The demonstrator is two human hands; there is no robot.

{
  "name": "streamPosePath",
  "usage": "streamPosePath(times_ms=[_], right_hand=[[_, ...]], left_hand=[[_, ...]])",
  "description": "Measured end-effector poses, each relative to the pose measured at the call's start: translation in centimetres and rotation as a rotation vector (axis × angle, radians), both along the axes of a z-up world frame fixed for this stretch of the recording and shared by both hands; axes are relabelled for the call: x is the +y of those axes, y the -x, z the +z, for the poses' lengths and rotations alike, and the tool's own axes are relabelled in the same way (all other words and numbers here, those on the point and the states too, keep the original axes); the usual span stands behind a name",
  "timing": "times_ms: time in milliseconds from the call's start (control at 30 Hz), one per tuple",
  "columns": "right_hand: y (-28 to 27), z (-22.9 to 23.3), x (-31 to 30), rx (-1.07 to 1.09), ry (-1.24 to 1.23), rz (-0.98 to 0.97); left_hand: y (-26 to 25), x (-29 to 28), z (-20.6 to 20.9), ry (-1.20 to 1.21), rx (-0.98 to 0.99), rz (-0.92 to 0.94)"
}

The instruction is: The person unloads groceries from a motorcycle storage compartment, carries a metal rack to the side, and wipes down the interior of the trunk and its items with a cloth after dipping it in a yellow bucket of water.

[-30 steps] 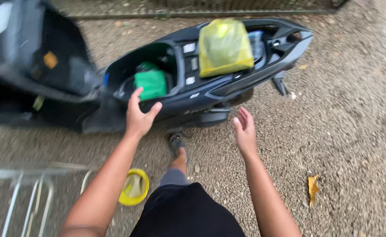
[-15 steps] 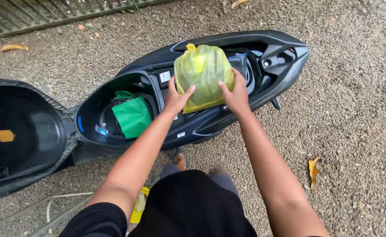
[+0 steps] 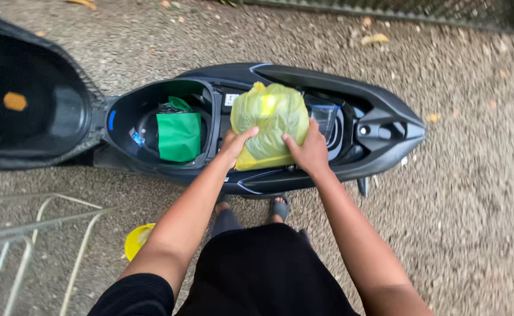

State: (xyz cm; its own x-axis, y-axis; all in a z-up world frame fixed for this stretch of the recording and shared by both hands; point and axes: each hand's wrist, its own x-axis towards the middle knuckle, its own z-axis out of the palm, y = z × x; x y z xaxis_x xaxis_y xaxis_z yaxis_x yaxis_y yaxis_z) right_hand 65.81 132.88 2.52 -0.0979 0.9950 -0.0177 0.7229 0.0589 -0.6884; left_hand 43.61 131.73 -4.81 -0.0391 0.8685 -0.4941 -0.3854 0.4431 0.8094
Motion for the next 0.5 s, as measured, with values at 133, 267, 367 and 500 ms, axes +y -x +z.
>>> streamPosePath(times_ms=[133, 267, 367, 500], right_hand=[[-1.4, -1.4, 1.5, -0.045, 0.051, 0.097], [-2.4, -3.0, 3.2, -0.041, 0.201, 0.117], [-3.3, -4.3, 4.0, 0.103, 0.268, 0.048], [-4.2, -6.0, 5.0, 0.452, 0.414, -0.034]], left_hand=[[-0.4, -1.2, -0.4, 0.066, -0.148, 0.043], [-1.0, -2.6, -0.9, 0.06, -0.188, 0.148], [-0.9, -4.9, -0.9, 0.081, -0.167, 0.201], [-1.2, -8.0, -0.5, 0.021, -0.156, 0.252]])
